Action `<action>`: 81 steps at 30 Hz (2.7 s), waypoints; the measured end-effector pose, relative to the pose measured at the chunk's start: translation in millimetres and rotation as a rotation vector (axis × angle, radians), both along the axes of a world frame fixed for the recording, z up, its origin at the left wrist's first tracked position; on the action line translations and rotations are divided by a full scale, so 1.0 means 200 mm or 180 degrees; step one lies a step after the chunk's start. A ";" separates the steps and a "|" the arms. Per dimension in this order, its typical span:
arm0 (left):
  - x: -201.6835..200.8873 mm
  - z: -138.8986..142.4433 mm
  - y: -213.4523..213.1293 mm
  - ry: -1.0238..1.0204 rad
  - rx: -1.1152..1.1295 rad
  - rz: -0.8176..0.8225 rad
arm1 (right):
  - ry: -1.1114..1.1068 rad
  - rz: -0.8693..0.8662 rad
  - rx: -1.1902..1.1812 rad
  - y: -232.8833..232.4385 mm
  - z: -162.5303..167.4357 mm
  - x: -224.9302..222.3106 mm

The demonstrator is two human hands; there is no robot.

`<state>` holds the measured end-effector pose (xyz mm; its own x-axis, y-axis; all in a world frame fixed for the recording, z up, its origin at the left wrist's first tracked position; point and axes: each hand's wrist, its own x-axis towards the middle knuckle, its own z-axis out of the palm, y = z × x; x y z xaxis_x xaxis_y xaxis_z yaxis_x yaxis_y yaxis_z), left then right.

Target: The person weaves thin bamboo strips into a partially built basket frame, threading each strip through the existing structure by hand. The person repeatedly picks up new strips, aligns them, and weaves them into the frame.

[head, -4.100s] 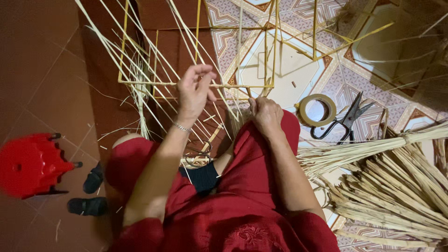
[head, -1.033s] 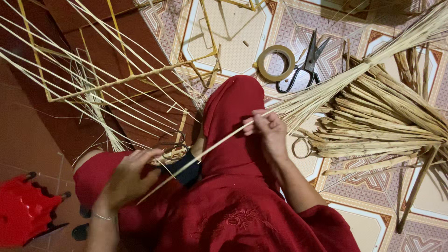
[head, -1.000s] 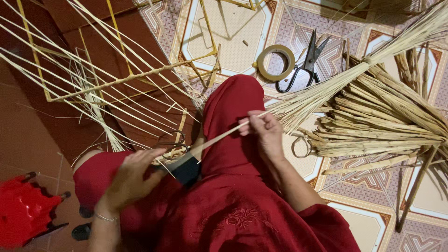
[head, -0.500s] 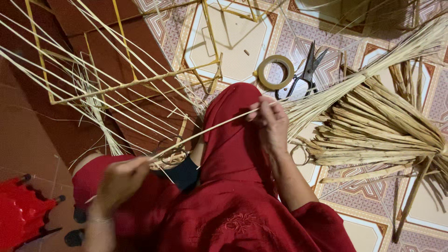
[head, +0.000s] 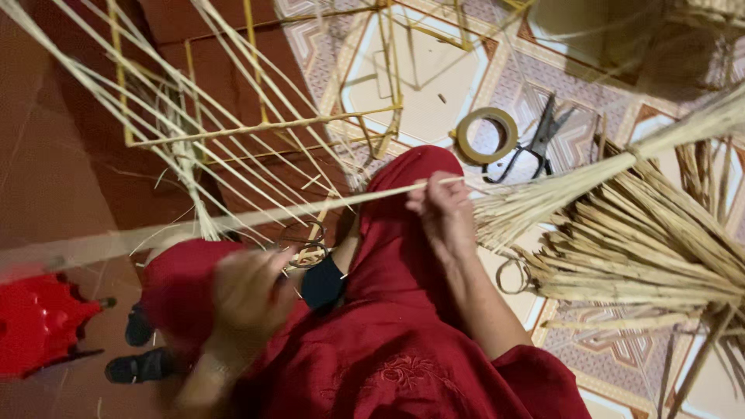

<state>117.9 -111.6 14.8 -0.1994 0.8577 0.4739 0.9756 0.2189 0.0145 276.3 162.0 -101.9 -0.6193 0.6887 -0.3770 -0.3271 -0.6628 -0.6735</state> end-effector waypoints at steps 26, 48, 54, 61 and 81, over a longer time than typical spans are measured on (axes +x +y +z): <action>-0.63 -0.07 0.95 -0.1819 0.1724 -0.0312 | -0.2394 0.1056 0.4359 0.08 -0.16 -0.42; -0.58 -0.43 1.20 -0.2961 -0.0271 0.0086 | 0.0235 0.1298 0.1136 0.47 0.09 -0.46; -0.55 -0.46 1.22 -0.3858 -0.0832 0.0589 | 0.0374 0.1314 0.1031 0.49 0.23 -0.55; -0.55 -0.36 1.15 -0.3950 -0.0623 0.0481 | 0.0640 0.1318 0.0560 0.57 0.27 -0.68; -0.56 -0.49 1.23 -0.3952 -0.0657 0.0761 | -0.1524 0.1018 0.2298 0.49 0.15 -0.57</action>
